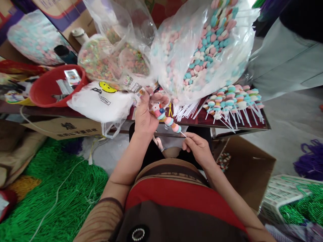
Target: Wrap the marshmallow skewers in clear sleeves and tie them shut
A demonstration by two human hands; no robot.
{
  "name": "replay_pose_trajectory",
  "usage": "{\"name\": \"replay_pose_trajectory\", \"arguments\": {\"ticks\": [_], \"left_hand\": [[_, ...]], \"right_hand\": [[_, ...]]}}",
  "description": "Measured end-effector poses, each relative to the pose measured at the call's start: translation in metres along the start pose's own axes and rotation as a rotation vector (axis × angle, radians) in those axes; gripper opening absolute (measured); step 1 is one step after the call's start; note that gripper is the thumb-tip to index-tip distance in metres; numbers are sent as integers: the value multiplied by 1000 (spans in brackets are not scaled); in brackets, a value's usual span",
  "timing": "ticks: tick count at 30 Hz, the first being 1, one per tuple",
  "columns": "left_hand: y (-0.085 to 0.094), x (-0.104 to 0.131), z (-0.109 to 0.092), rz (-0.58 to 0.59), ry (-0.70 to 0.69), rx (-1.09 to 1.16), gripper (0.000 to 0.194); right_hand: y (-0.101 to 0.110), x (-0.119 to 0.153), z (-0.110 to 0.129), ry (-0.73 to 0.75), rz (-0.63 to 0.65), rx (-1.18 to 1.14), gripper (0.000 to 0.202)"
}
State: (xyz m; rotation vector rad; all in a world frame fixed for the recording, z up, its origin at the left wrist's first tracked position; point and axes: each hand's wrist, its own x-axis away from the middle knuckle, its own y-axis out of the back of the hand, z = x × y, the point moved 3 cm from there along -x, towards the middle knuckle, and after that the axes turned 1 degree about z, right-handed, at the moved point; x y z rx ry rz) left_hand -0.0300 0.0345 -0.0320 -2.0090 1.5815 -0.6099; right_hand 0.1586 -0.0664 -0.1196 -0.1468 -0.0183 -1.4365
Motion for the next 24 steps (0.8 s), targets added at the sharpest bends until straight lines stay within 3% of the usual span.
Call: {"name": "replay_pose_trajectory", "arguments": {"ticks": [7, 14, 19, 21, 24], "left_hand": [[-5, 8, 7, 9, -27, 94, 19], [-10, 13, 11, -35, -9, 20, 21], [-16, 17, 11, 31, -17, 9, 20], [-17, 20, 9, 58, -29, -3, 19], [-16, 22, 10, 90, -14, -33, 13]], "right_hand": [[-3, 1, 1, 26, -49, 25, 37], [-6, 7, 10, -9, 68, 88, 43], [-5, 7, 6, -37, 146, 32, 39], [-5, 5, 4, 15, 80, 72, 36], [-4, 5, 6, 142, -129, 213, 25]]}}
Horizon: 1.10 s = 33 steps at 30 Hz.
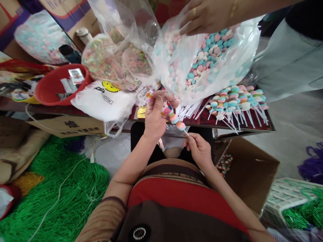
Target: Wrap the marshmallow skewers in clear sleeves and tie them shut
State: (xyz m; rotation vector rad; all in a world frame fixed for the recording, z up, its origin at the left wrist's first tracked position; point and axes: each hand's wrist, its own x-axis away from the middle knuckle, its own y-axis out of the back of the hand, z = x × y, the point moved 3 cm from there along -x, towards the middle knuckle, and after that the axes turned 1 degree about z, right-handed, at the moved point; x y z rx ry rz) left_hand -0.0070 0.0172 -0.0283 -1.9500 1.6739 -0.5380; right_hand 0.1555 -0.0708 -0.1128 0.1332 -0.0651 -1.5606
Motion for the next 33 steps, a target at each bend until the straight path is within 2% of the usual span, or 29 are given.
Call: {"name": "replay_pose_trajectory", "arguments": {"ticks": [3, 9, 11, 16, 18, 20, 23, 26, 28, 30, 33], "left_hand": [[0, 2, 3, 62, 27, 22, 10], [-3, 8, 7, 73, 39, 21, 18], [-4, 8, 7, 86, 30, 9, 24], [-2, 9, 8, 220, 100, -52, 36], [-2, 11, 11, 289, 135, -57, 39], [-2, 13, 15, 346, 169, -61, 38], [-1, 14, 19, 403, 231, -96, 38], [0, 10, 14, 427, 269, -105, 47], [0, 6, 4, 441, 240, -43, 62], [-2, 2, -5, 445, 178, 32, 68], [-2, 0, -10, 369, 108, 15, 50]], "right_hand": [[-1, 0, 2, 42, -132, 17, 18], [-3, -6, 0, -77, -98, -130, 26], [-1, -8, 1, -135, -12, -221, 29], [-4, -7, 9, -357, 406, -643, 33], [-6, -7, 10, -389, 451, -707, 33], [-9, -9, 10, -371, 396, -697, 32], [-10, -11, 7, -312, 234, -603, 29], [-9, -11, 4, -284, 127, -548, 31], [-8, -11, 2, -279, 95, -546, 32], [-8, -11, -1, -281, 85, -543, 32], [-9, -11, -2, -281, 99, -515, 33]]}}
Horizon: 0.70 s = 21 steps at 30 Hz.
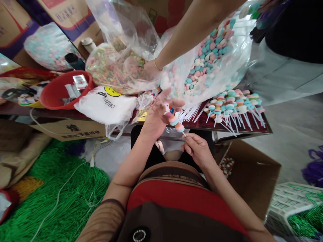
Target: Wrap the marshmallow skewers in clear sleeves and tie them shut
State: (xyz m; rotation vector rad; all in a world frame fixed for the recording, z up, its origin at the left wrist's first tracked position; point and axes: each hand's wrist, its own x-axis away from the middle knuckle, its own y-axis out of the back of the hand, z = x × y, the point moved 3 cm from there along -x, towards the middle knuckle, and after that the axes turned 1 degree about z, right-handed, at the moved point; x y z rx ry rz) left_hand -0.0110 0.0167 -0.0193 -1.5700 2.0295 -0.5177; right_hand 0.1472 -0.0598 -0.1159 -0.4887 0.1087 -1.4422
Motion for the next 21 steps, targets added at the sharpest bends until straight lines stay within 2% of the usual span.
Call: {"name": "replay_pose_trajectory", "arguments": {"ticks": [2, 5, 12, 14, 17, 19, 21], "left_hand": [[0, 0, 4, -84, 2, -63, 36], [-3, 3, 14, -148, 49, -70, 29], [-14, 16, 40, -90, 131, -7, 37], [-12, 16, 36, -46, 158, -3, 50], [-3, 10, 18, -25, 134, -4, 72], [3, 5, 4, -54, 48, -4, 66], [5, 1, -5, -92, -44, -4, 48]], "right_hand": [[0, 0, 0, 6, 2, 34, 34], [-1, 1, 1, 33, -18, 78, 37], [-14, 1, 6, 137, -92, 109, 33], [-14, 1, 6, 154, -92, 96, 33], [-9, -1, 6, 147, -60, 97, 34], [-4, -1, 5, 128, -45, 118, 36], [-1, 0, 4, 112, -38, 148, 36]]}}
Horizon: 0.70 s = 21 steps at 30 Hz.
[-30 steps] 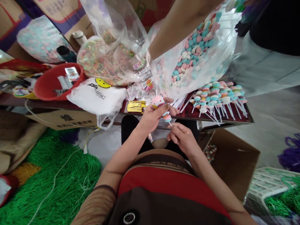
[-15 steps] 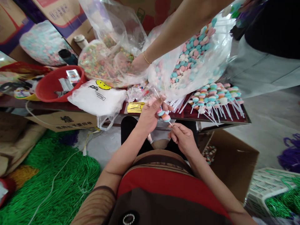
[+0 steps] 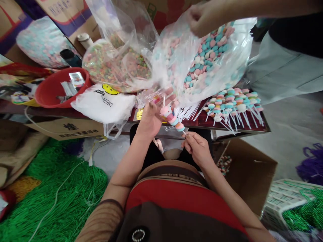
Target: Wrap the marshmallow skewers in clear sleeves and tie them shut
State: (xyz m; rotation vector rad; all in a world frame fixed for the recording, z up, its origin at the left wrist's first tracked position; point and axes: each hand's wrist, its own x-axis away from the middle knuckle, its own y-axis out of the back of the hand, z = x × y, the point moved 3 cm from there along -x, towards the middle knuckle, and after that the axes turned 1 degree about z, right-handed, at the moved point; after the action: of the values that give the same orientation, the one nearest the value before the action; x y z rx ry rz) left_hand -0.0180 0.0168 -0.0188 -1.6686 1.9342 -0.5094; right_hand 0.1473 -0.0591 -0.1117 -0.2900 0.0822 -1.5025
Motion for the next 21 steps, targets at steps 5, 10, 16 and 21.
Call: {"name": "replay_pose_trajectory", "arguments": {"ticks": [5, 10, 16, 21], "left_hand": [[-4, 2, 15, -161, 6, 32, 14], [-7, 11, 31, -262, 48, 70, 18], [-8, 18, 37, -261, 164, 24, 33], [-9, 20, 46, -155, 178, -12, 39]], "right_hand": [[-1, 3, -1, 64, -39, 203, 34], [5, 7, 0, 245, -189, 502, 26], [-2, 4, -2, -4, 40, 132, 34], [-16, 6, 0, -107, 137, -5, 36]]}}
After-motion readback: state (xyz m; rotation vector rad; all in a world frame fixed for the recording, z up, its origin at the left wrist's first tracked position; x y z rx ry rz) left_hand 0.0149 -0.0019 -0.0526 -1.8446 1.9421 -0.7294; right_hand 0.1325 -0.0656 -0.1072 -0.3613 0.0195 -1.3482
